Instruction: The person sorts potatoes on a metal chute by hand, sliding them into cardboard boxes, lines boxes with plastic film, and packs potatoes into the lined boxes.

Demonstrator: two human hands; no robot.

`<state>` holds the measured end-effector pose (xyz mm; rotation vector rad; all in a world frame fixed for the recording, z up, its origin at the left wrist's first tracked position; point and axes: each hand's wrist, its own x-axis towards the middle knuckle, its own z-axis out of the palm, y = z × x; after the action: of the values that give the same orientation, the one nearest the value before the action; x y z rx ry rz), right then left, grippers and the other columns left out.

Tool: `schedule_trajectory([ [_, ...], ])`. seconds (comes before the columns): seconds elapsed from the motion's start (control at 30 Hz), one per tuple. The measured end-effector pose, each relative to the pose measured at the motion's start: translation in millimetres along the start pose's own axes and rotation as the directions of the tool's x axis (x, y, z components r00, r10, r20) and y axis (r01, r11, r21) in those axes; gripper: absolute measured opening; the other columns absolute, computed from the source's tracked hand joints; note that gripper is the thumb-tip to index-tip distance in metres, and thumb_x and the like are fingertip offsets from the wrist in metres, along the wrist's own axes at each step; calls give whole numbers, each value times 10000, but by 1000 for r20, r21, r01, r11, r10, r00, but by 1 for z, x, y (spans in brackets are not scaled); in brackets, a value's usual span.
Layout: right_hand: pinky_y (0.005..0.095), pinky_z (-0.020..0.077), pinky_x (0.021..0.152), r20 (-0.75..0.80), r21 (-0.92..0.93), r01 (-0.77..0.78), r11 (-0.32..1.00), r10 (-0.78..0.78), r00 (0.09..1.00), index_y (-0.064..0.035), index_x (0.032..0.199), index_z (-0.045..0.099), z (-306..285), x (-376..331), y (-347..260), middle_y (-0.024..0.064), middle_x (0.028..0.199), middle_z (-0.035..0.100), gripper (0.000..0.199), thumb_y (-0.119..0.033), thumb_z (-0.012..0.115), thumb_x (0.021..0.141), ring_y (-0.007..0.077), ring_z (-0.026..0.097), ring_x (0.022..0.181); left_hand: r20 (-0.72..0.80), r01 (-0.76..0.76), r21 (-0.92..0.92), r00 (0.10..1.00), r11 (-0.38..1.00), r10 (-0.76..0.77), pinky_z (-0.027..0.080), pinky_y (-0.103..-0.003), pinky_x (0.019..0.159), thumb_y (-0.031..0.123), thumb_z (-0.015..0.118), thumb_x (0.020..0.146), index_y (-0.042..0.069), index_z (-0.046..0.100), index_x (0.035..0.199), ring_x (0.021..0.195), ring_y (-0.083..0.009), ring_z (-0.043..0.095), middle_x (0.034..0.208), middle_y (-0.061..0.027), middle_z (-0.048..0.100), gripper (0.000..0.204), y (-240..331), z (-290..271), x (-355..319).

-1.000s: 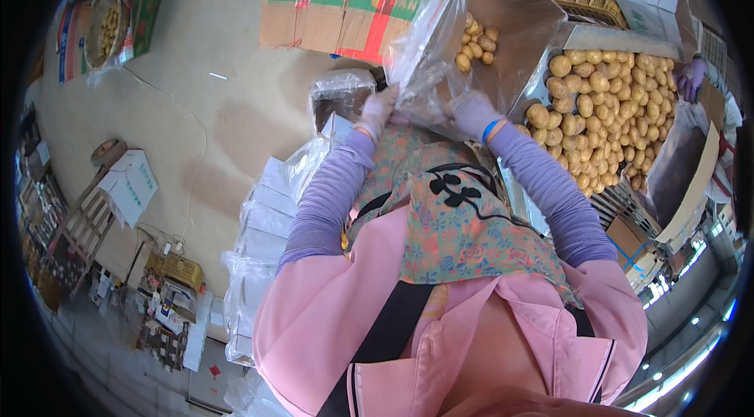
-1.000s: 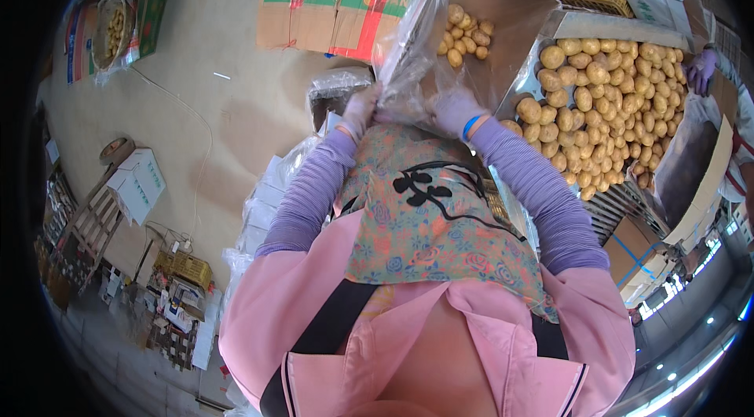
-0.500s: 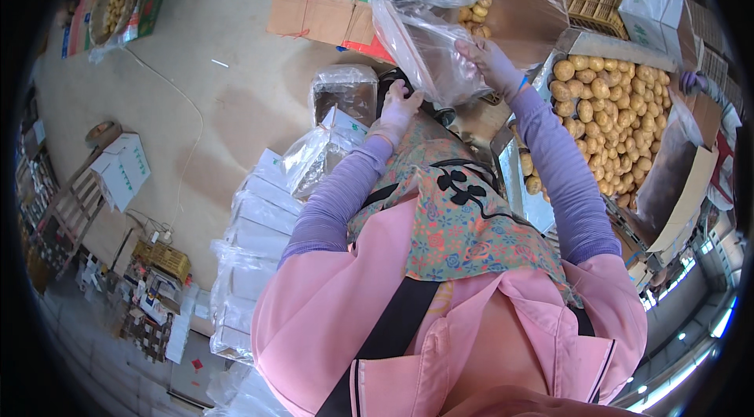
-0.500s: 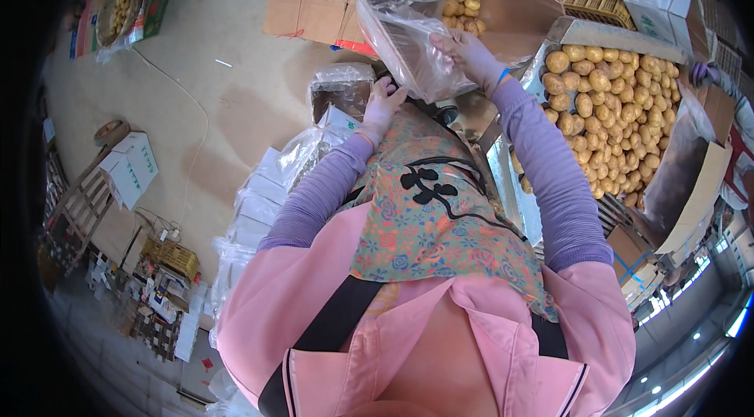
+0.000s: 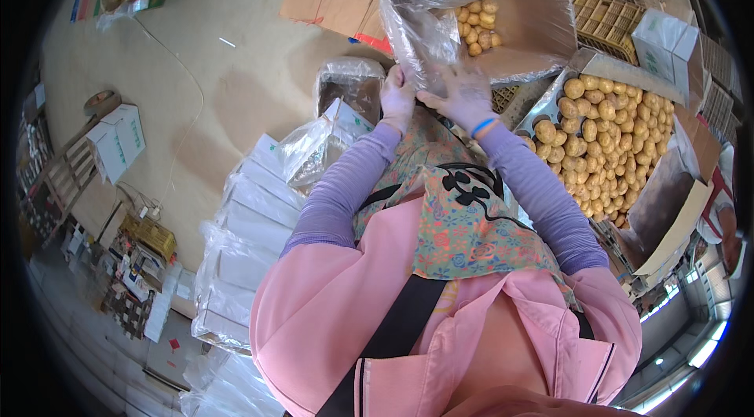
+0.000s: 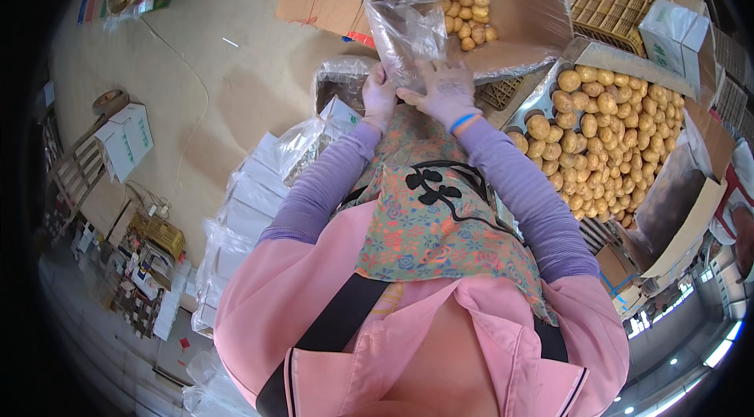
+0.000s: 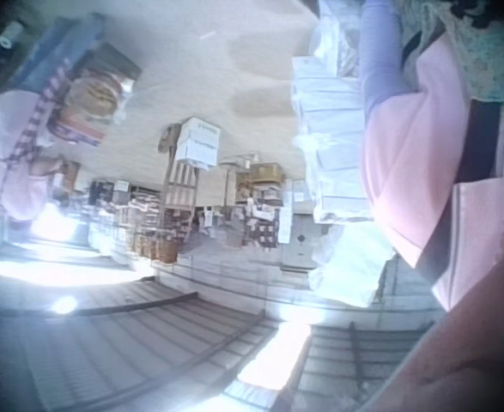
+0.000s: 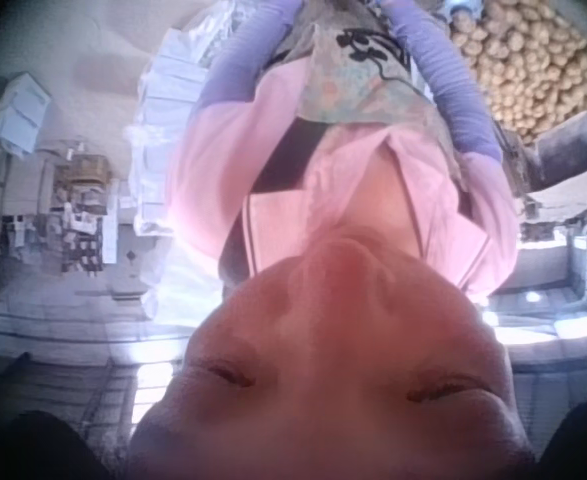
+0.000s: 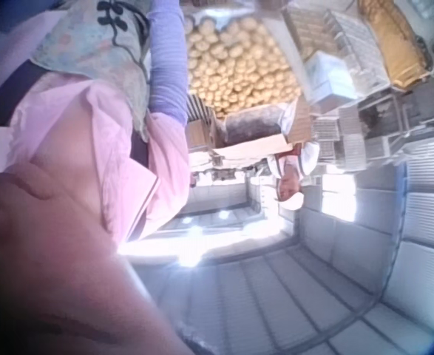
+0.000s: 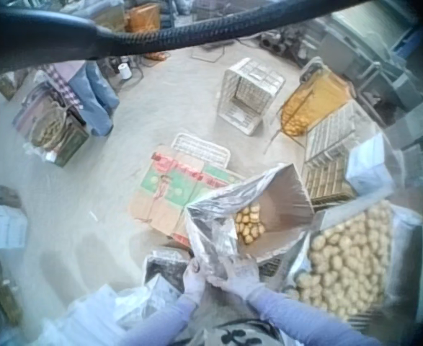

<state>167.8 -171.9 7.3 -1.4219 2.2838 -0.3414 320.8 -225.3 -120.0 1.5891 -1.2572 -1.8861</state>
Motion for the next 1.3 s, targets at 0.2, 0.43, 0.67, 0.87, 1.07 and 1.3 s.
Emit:
schedule_trajectory([
  [0.2, 361, 533, 866, 464, 469, -522, 712, 305, 832, -37, 1188, 671, 49, 31, 48, 124, 1089, 731, 375, -326, 691, 949, 241, 701, 984, 157, 150, -51, 978, 987, -140, 435, -232, 625, 54, 638, 987, 54, 669, 1007, 712, -53, 545, 849, 36, 646, 37, -16, 17, 28],
  [0.43, 271, 497, 743, 472, 813, -566, 134, 417, 777, -41, 1149, 638, 91, 27, 71, 7, 937, 654, 203, -139, 666, 973, 113, 586, 821, 272, 240, 9, 934, 971, -233, 438, -245, 645, 77, 673, 986, 49, 672, 946, 703, -61, 544, 821, 45, 624, 49, 3, 16, 30],
  [0.67, 309, 546, 807, 592, 797, -559, -227, 472, 653, -28, 1212, 621, 107, 31, 70, 60, 1033, 675, 247, -51, 631, 966, 160, 652, 878, 435, 299, -83, 869, 951, -236, 452, -236, 634, -11, 650, 922, 63, 638, 896, 682, -94, 565, 815, 2, 633, 79, 7, 16, 45],
  [0.87, 390, 589, 884, 575, 805, -405, -433, 405, 711, -10, 1299, 594, 83, 32, 65, 121, 1120, 696, 307, -95, 549, 1008, 233, 695, 977, 158, 426, -325, 905, 844, -396, 583, -300, 677, 58, 618, 964, 38, 585, 1009, 718, -168, 667, 883, -59, 648, 59, -3, 6, 49],
  [1.07, 527, 568, 963, 696, 680, -372, -631, 397, 598, -11, 1304, 605, 76, 34, 70, 179, 1205, 699, 361, -186, 464, 1021, 342, 702, 1049, -68, -18, -120, 998, 993, 10, 531, -253, 654, 125, 646, 995, 46, 615, 1070, 739, -89, 608, 895, -16, 643, 113, 22, 22, 32],
  [1.3, 586, 537, 1006, 542, 833, -455, -315, 298, 786, -12, 1331, 574, 54, 20, 69, 221, 1260, 677, 405, -230, 412, 1032, 400, 687, 1102, 329, 299, -233, 920, 925, -215, 557, -259, 678, 117, 632, 1029, 27, 649, 1044, 743, -94, 644, 879, -15, 668, 92, 12, 33, 22],
])
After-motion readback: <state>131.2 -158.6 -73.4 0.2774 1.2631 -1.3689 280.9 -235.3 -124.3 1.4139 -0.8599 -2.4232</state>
